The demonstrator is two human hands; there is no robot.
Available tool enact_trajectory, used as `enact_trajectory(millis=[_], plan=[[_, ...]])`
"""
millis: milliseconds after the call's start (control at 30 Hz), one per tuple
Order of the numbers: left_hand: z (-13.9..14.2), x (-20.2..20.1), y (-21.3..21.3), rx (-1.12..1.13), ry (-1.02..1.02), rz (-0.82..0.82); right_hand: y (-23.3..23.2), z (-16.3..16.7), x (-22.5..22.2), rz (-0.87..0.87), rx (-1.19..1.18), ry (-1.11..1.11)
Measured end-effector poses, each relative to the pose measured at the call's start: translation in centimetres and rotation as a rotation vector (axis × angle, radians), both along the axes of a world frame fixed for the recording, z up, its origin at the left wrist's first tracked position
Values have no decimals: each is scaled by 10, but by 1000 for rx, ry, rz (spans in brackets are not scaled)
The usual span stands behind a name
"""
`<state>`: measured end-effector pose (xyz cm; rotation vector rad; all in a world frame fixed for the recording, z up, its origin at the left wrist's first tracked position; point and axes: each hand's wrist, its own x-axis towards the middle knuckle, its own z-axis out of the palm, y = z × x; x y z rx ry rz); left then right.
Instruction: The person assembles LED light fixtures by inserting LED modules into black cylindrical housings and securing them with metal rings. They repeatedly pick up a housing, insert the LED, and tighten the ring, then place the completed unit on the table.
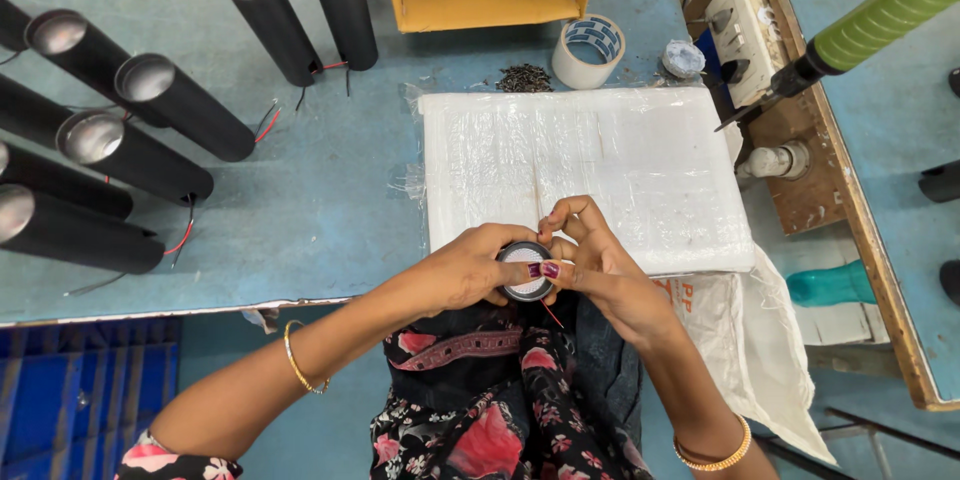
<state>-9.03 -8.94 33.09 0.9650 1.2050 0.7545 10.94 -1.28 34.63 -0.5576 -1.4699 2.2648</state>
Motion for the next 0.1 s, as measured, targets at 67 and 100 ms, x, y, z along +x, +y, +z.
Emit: enact_trajectory(millis=[67, 100], plan=[[-1, 0, -2, -15, -8, 9, -1, -2, -1, -30, -1, 5], [-1, -1, -3, -10, -56, 1, -2, -3, 0, -40, 0, 17]])
